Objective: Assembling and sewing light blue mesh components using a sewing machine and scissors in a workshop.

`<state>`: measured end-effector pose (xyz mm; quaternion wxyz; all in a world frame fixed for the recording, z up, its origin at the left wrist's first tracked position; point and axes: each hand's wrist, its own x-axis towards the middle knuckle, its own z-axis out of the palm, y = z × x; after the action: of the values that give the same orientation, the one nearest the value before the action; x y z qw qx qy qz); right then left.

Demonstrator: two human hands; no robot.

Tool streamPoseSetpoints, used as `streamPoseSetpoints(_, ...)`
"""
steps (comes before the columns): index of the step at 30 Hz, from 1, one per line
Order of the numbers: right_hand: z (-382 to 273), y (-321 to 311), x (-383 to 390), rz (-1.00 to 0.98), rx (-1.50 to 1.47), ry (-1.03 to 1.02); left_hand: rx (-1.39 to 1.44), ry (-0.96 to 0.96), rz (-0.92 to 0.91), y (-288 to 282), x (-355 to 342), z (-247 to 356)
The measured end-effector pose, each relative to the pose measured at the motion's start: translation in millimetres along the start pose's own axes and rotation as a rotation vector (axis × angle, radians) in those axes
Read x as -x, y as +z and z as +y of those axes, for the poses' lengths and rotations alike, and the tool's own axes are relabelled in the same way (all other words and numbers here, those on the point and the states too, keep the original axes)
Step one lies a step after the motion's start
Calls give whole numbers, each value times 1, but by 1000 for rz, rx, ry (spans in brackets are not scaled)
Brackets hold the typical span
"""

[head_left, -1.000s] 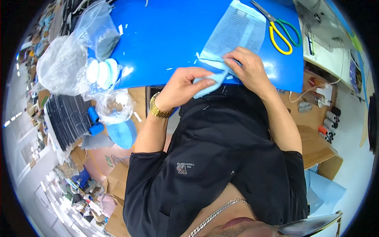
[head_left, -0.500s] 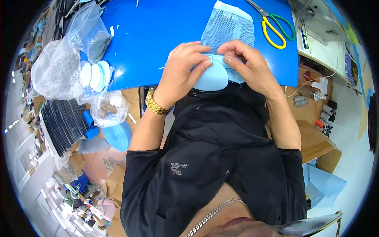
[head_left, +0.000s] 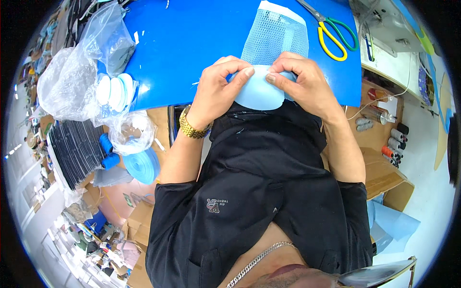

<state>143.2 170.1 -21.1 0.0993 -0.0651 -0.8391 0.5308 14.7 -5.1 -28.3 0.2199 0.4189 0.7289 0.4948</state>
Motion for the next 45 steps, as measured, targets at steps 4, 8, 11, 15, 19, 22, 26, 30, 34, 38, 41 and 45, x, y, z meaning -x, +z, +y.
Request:
streamPoseSetpoints(4,3,3,1,3,-7,41,36,-5,-33,-2,-1,-3)
streamPoseSetpoints(8,6,3,2,-17,-23,74,14,-47,-92,-3,-1,-1)
streamPoseSetpoints(11,8,4,3,-2,-5,33,-23,-56,-74,-1,-1,0)
streamPoseSetpoints(15,9,4,6,43,17,54,-77,-75,-8,1,1,4)
streamPoseSetpoints(19,9,5,7,64,-1,87,-94,-66,5,0,2,5)
streamPoseSetpoints(22,10,6,7,109,13,48,-114,-92,11,0,2,7)
streamPoseSetpoints(26,11,6,7,133,9,34,-100,-104,16,0,2,5)
streamPoseSetpoints(30,12,7,8,162,11,36,-46,-15,86,6,0,-4)
streamPoseSetpoints(34,13,8,8,174,30,42,-56,-11,102,8,0,-2)
streamPoseSetpoints(38,12,10,8,191,29,39,-63,-20,128,9,1,-2)
streamPoseSetpoints(41,12,11,7,203,19,25,-46,7,159,12,1,-4)
streamPoseSetpoints(45,9,12,7,219,-1,40,-66,-15,160,11,1,1)
